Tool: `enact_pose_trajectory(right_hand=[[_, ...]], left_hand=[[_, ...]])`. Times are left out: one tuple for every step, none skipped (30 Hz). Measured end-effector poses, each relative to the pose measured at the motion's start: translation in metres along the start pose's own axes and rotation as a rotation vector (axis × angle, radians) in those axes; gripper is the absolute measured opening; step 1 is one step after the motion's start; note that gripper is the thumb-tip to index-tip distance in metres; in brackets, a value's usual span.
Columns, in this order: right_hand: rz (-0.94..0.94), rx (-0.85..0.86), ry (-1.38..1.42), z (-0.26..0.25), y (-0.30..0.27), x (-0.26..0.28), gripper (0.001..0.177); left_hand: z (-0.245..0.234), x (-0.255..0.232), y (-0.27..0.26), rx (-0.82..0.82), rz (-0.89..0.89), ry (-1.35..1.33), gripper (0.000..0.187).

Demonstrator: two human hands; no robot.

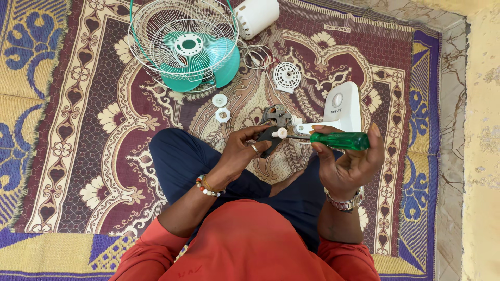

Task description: The person sits on a rug and uses a screwdriver to remove a small white plastic cap from a black fan motor housing, then unscrews and removes a screw from the motor assembly. The person continues to manipulate the motor and screwdriver throughout the clip.

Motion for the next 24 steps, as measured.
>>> enact_pose_trajectory(right_hand=[[0.003,0.003,0.004,0.0,0.0,0.001,0.085],[0.0,-0.009,0.013,0.0,0.0,0.001,0.079],[-0.006,-0.022,0.022,0.0,0.0,0.001,0.073],[-0.012,-0.035,0.032,0.0,0.001,0.001,0.068],[-0.002,-0.041,0.028,0.0,0.001,0.0,0.062],[0.008,-0.047,0.025,0.0,0.002,0.0,0.057],[0.018,-0.054,0.021,-0.001,0.003,-0.001,0.052],[0.054,-0.091,0.107,-0.001,0.004,-0.005,0.051],[0.091,-0.13,0.193,-0.002,0.006,-0.008,0.05],[0.127,-0.168,0.279,-0.002,0.007,-0.011,0.049],[0.039,-0.168,0.224,-0.001,0.009,-0.009,0.054],[-0.047,-0.169,0.168,0.0,0.012,-0.007,0.058],[-0.133,-0.17,0.113,0.002,0.014,-0.004,0.063],[-0.166,-0.171,0.058,0.003,0.014,-0.001,0.062],[-0.201,-0.173,0.005,0.005,0.015,0.003,0.061],[-0.236,-0.176,-0.047,0.008,0.016,0.008,0.061],[-0.202,-0.184,-0.047,0.01,0.016,0.011,0.056],[-0.169,-0.192,-0.045,0.013,0.016,0.016,0.052],[-0.138,-0.202,-0.042,0.017,0.017,0.02,0.049],[-0.091,-0.169,0.009,0.018,0.017,0.025,0.046],[-0.045,-0.135,0.06,0.02,0.018,0.03,0.043],[0.001,-0.101,0.111,0.024,0.019,0.032,0.041],[-0.047,-0.111,0.149,0.026,0.02,0.037,0.041],[-0.095,-0.122,0.187,0.028,0.022,0.039,0.042]], left_hand=[[0.0,0.0,-0.001,0.002,0.003,-0.006,0.042],[0.0,0.001,-0.002,0.001,0.008,-0.004,0.042],[-0.001,0.001,-0.002,0.0,0.015,-0.001,0.042],[-0.001,0.001,-0.003,-0.002,0.022,0.003,0.042],[-0.002,0.002,-0.004,-0.001,0.018,-0.012,0.043],[-0.002,0.003,-0.004,0.0,0.014,-0.027,0.043],[-0.003,0.005,-0.005,0.002,0.01,-0.041,0.044],[-0.004,0.006,-0.005,0.001,0.005,-0.044,0.044],[-0.004,0.007,-0.005,0.001,0.0,-0.045,0.045],[-0.005,0.009,-0.006,0.001,-0.005,-0.047,0.045],[-0.005,0.01,-0.007,0.01,0.005,-0.057,0.046],[-0.006,0.011,-0.008,0.019,0.014,-0.067,0.046],[-0.006,0.012,-0.01,0.027,0.022,-0.077,0.046],[-0.006,0.013,-0.012,0.038,0.03,-0.088,0.046],[-0.006,0.014,-0.013,0.048,0.04,-0.098,0.045],[-0.007,0.014,-0.015,0.058,0.05,-0.107,0.045],[-0.008,0.015,-0.016,0.053,0.055,-0.092,0.044],[-0.008,0.015,-0.018,0.048,0.06,-0.077,0.044],[-0.01,0.015,-0.019,0.042,0.067,-0.06,0.044],[-0.011,0.016,-0.02,0.048,0.074,-0.071,0.044],[-0.012,0.016,-0.022,0.054,0.081,-0.083,0.044],[-0.014,0.015,-0.024,0.06,0.088,-0.094,0.043],[-0.015,0.016,-0.027,0.066,0.093,-0.104,0.043],[-0.016,0.016,-0.03,0.072,0.097,-0.113,0.043]])
Point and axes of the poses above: each hand's wrist, its own y-axis towards the middle knuckle, its own z-axis out of the palm, x = y × z, the point moved 4 cm from there along y, towards the middle knuckle, and after that the axes turned 2 degrees about -z, right-handed, at the moved point
